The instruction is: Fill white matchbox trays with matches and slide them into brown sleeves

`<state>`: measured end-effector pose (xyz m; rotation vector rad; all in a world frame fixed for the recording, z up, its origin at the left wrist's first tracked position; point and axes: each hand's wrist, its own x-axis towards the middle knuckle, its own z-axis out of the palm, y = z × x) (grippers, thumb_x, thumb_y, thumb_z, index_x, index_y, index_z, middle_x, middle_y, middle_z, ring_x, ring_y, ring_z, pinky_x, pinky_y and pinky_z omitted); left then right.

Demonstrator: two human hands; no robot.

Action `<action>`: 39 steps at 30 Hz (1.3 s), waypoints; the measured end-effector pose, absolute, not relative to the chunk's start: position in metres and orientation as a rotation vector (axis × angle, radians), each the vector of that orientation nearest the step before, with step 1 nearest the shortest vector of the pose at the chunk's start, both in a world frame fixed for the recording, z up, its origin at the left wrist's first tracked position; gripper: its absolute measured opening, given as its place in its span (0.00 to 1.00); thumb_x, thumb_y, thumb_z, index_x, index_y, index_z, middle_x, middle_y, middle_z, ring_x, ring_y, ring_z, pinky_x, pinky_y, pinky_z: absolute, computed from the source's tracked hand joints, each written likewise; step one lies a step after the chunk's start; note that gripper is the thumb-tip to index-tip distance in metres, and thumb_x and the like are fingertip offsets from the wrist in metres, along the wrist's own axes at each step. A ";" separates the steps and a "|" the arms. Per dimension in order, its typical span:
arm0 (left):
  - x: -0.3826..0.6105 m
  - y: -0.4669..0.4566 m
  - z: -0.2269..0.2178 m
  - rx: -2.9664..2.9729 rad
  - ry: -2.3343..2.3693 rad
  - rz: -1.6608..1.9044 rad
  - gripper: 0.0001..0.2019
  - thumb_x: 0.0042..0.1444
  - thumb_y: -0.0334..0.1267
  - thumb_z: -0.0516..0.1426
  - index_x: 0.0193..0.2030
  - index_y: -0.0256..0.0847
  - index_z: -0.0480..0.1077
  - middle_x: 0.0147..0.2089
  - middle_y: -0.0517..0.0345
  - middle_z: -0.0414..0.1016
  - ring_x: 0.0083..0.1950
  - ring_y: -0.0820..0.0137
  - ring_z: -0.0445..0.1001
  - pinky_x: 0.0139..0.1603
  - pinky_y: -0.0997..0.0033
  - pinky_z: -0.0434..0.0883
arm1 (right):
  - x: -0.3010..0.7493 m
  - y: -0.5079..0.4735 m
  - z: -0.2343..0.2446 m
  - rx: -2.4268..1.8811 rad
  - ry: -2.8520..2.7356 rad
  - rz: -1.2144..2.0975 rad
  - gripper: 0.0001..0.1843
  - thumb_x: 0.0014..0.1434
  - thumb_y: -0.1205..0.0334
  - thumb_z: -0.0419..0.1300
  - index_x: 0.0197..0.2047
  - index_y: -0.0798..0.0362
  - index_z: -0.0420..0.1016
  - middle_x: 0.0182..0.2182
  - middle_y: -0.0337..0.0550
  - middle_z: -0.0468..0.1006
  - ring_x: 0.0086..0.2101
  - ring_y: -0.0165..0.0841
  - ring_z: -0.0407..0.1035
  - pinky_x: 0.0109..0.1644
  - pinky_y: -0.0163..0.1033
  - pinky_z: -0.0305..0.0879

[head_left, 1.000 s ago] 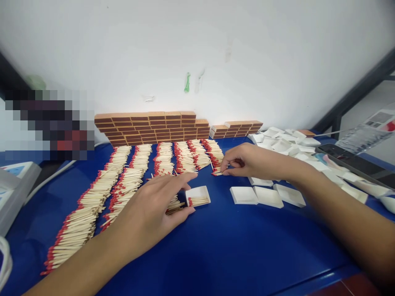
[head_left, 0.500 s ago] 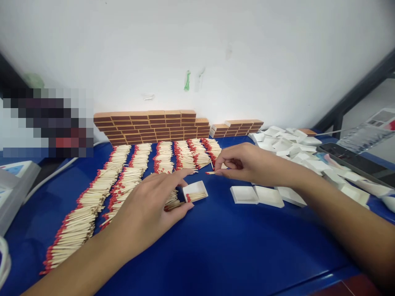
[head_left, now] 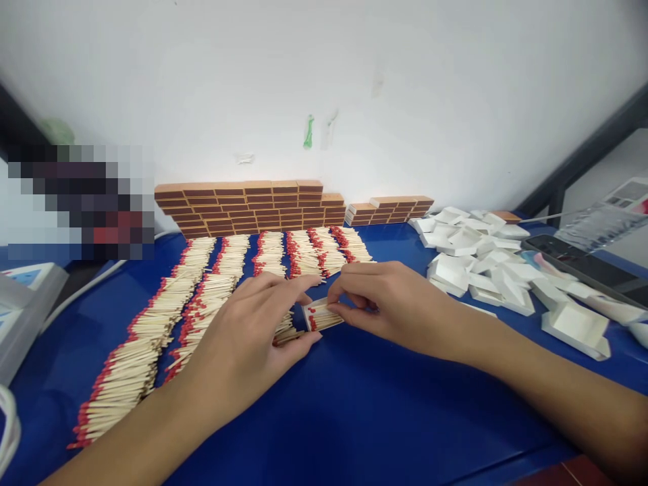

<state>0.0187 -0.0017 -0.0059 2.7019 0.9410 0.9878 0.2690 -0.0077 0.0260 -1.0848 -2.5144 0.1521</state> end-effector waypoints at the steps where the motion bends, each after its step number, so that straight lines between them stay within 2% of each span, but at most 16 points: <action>1: 0.019 -0.002 -0.006 2.710 0.937 0.993 0.28 0.64 0.32 0.66 0.69 0.50 0.65 0.51 0.63 0.82 0.56 0.64 0.77 0.60 0.62 0.72 | 0.268 -0.008 0.026 -1.090 -2.517 0.138 0.04 0.68 0.69 0.63 0.40 0.53 0.79 0.30 0.37 0.77 0.28 0.29 0.65 0.34 0.36 0.56; 7: 0.020 -0.001 -0.006 2.745 0.949 0.993 0.31 0.62 0.32 0.68 0.69 0.49 0.65 0.51 0.63 0.83 0.57 0.62 0.77 0.61 0.60 0.70 | 0.265 -0.012 0.023 -1.166 -2.527 0.050 0.04 0.67 0.69 0.63 0.41 0.53 0.80 0.36 0.41 0.83 0.32 0.32 0.73 0.36 0.38 0.59; 11: 0.020 -0.001 -0.006 2.739 0.948 0.972 0.30 0.62 0.32 0.68 0.68 0.49 0.66 0.51 0.62 0.83 0.56 0.62 0.77 0.60 0.60 0.69 | 0.263 -0.013 0.020 -1.192 -2.584 0.047 0.06 0.69 0.67 0.62 0.43 0.53 0.82 0.36 0.43 0.83 0.33 0.34 0.75 0.36 0.39 0.59; 16: 0.019 0.000 -0.007 2.741 0.934 0.961 0.31 0.62 0.33 0.68 0.69 0.49 0.64 0.51 0.63 0.83 0.56 0.62 0.76 0.61 0.59 0.67 | 0.270 -0.010 0.024 -1.131 -2.575 0.099 0.07 0.71 0.64 0.62 0.41 0.53 0.81 0.34 0.42 0.82 0.31 0.31 0.72 0.35 0.38 0.58; 22: 0.016 0.001 -0.006 2.711 0.947 0.947 0.31 0.62 0.33 0.68 0.69 0.51 0.64 0.51 0.64 0.83 0.58 0.62 0.75 0.62 0.58 0.66 | 0.308 0.015 0.042 -1.249 -2.479 0.026 0.12 0.71 0.58 0.60 0.39 0.52 0.83 0.25 0.38 0.74 0.25 0.30 0.64 0.32 0.38 0.53; 30: 0.016 0.000 -0.008 2.694 0.964 0.928 0.30 0.64 0.35 0.67 0.69 0.52 0.64 0.53 0.63 0.82 0.58 0.61 0.74 0.62 0.58 0.68 | 0.340 0.040 0.035 -1.436 -2.605 0.355 0.10 0.67 0.55 0.63 0.37 0.50 0.83 0.26 0.37 0.73 0.25 0.29 0.62 0.31 0.39 0.52; 39: 0.015 0.001 -0.007 2.707 0.949 0.925 0.32 0.63 0.34 0.67 0.70 0.52 0.63 0.52 0.63 0.83 0.58 0.61 0.75 0.62 0.57 0.68 | 0.333 0.037 0.032 -1.523 -2.582 0.481 0.10 0.66 0.56 0.63 0.35 0.50 0.81 0.25 0.36 0.73 0.25 0.29 0.62 0.31 0.39 0.51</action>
